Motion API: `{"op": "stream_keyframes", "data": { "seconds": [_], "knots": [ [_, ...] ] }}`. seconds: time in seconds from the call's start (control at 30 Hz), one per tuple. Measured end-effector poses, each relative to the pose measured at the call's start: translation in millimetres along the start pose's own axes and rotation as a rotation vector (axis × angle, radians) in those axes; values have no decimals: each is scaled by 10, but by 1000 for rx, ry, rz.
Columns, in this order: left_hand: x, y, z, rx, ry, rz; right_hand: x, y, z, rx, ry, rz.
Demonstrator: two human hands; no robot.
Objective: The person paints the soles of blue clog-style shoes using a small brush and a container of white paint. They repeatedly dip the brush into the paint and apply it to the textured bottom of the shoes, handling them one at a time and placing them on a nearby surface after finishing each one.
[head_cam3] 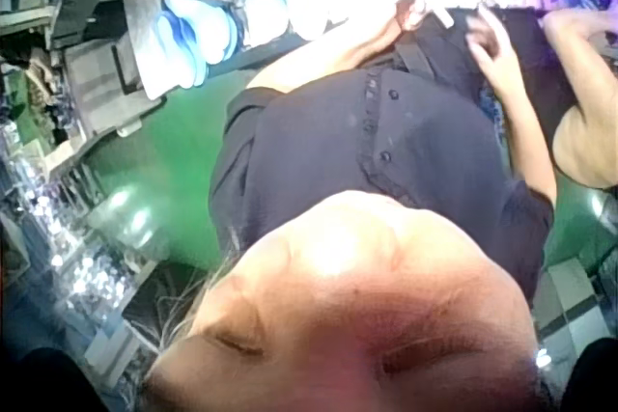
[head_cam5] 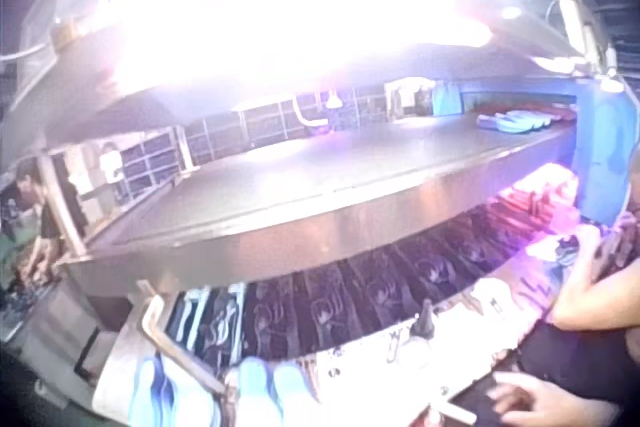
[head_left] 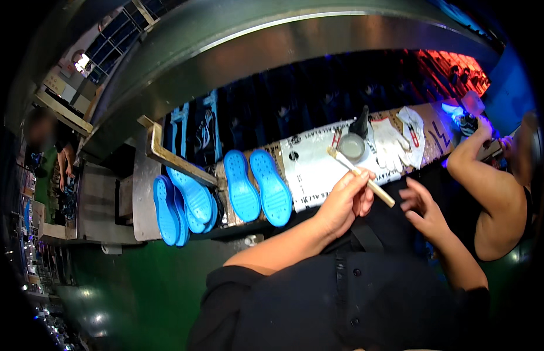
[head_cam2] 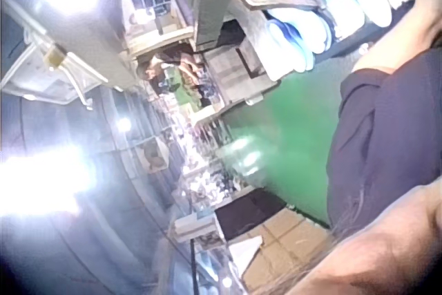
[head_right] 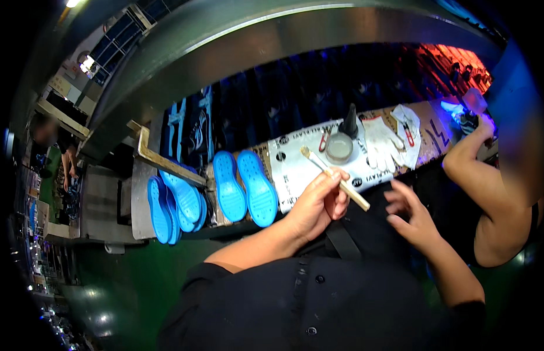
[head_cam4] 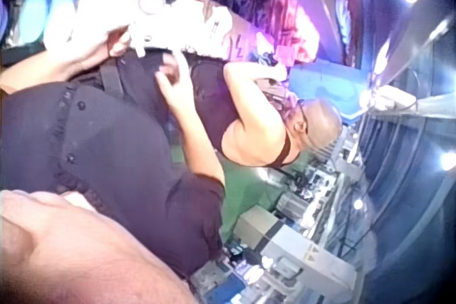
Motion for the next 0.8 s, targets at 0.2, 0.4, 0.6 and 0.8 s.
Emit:
{"op": "stream_keyframes", "data": {
  "seconds": [0.2, 0.4, 0.6, 0.8],
  "knots": [
    [50, -85, -46, 67, -87, -36, 696, 657, 580, -7, -387, -567],
    [75, -125, -227, 26, 236, -164, 677, 872, 767, -41, -70, -495],
    [-1325, -805, 336, -376, 1602, 1095, 249, 960, 566, -200, 311, -449],
    [-1240, -439, 1189, 319, 1452, 999, 374, 895, 531, -292, 95, -546]
  ]
}}
Point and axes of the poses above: each hand's wrist, its own y-axis towards the middle knuckle, its own z-axis out of the palm, x = y × z, the point moved 5 cm from there along y, towards the middle knuckle, and after that the axes turned 9 degrees about x, right-handed, at the moved point
